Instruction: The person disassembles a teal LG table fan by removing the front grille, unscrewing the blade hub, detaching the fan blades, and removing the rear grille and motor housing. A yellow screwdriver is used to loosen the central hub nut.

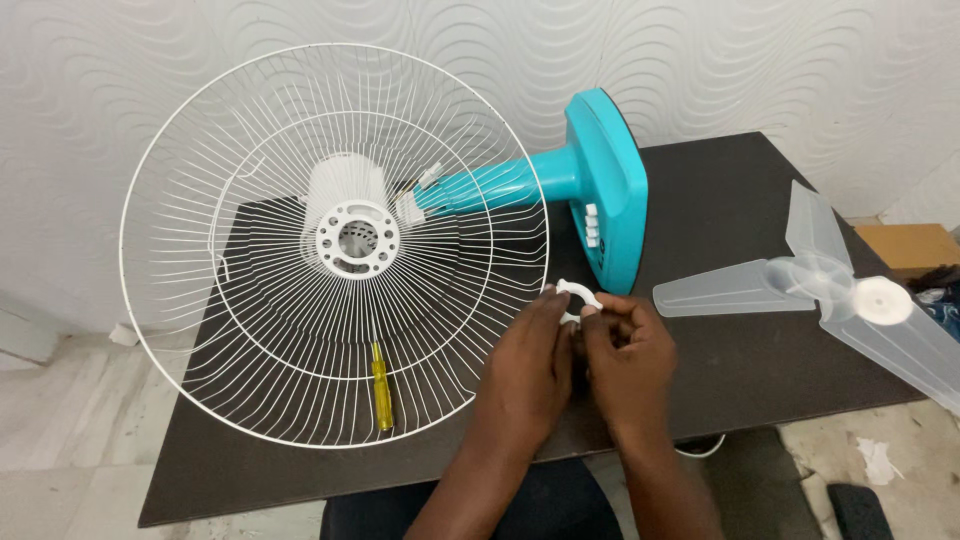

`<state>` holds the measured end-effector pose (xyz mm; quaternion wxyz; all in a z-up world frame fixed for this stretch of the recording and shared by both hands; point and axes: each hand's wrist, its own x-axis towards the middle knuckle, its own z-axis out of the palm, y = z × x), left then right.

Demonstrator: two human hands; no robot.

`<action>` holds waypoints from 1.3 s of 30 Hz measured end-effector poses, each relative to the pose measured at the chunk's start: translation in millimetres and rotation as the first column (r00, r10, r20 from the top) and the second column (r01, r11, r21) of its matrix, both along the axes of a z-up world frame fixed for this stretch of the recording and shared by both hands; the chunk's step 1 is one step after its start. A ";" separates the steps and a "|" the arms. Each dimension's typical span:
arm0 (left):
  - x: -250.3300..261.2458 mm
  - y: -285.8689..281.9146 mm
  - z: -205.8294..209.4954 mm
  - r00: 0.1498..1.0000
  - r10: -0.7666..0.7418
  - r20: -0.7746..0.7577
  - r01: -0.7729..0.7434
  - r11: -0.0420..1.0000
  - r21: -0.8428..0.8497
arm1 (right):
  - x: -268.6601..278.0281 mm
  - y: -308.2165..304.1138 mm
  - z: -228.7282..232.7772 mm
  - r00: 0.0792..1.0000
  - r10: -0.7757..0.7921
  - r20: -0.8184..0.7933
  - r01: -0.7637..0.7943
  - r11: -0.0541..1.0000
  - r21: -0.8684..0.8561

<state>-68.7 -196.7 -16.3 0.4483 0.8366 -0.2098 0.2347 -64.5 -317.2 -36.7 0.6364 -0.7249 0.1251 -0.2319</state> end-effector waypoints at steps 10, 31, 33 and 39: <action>-0.1 -31.2 -14.6 0.979 -0.159 -0.131 0.146 0.984 -0.100 | -16.8 -40.4 -3.7 0.990 -0.130 -0.061 0.114 0.970 -0.216; 23.3 -113.6 -23.6 0.832 -0.495 -0.250 0.497 0.866 -0.057 | -36.3 -135.8 -16.1 0.893 -0.441 -0.088 0.356 0.814 -0.460; 23.0 -121.3 -22.7 0.833 -0.495 -0.247 0.506 0.862 -0.020 | -36.6 -148.0 -17.2 0.866 -0.481 -0.136 0.360 0.789 -0.497; 32.6 -132.0 -31.9 0.897 -0.442 -0.018 0.435 0.876 0.209 | -38.6 -174.1 -17.6 0.862 -0.454 -0.225 0.409 0.885 -0.222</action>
